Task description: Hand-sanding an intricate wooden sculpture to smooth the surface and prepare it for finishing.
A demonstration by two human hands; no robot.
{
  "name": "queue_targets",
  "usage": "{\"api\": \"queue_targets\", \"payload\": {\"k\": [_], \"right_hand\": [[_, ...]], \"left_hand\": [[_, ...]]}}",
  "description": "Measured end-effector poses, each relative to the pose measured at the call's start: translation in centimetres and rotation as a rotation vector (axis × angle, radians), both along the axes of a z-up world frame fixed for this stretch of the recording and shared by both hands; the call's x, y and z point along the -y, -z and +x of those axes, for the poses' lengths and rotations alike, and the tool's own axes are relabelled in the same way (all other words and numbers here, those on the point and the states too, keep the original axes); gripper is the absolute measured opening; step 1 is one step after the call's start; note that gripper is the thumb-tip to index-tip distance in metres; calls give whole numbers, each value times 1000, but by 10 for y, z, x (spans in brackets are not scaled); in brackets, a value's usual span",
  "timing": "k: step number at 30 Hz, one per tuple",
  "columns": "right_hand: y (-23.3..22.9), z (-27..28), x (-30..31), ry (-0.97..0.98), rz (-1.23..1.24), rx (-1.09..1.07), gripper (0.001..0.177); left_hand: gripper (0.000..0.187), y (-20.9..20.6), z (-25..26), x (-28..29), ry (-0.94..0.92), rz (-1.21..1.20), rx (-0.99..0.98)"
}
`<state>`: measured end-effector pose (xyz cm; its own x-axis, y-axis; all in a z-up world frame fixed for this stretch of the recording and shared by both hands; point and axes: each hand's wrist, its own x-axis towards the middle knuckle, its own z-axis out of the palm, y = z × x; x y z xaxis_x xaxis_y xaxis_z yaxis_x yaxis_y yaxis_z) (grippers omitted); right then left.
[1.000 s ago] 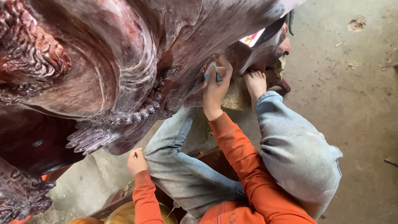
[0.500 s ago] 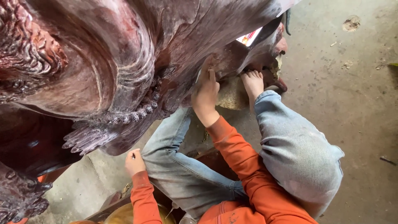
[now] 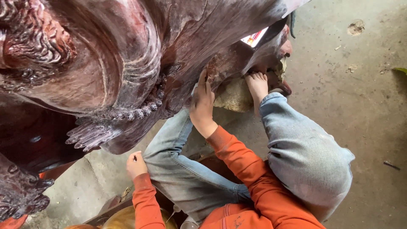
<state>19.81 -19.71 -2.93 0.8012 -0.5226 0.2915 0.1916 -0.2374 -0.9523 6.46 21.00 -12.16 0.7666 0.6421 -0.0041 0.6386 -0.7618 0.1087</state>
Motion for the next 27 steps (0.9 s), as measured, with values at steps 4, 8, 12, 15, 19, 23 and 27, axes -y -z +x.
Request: {"api": "queue_targets", "payload": {"k": [4, 8, 12, 15, 19, 23, 27], "right_hand": [[17, 11, 14, -12, 18, -32, 61], [36, 17, 15, -34, 99, -72, 63], [21, 4, 1, 10, 239, 5, 54], [23, 15, 10, 135, 576, -29, 45], [4, 32, 30, 187, 814, 113, 8], [13, 38, 16, 260, 726, 11, 13], [6, 32, 9, 236, 721, 12, 17]], "left_hand": [[23, -4, 0, 4, 22, -14, 20], [24, -10, 1, 10, 5, -26, 11], [23, -8, 1, 9, -12, -15, 13], [23, -9, -2, 11, -20, -33, 17], [23, -8, -1, 10, -11, -23, 22], [21, -5, 1, 6, -16, -22, 13], [23, -4, 2, 5, -35, -42, -11]]}}
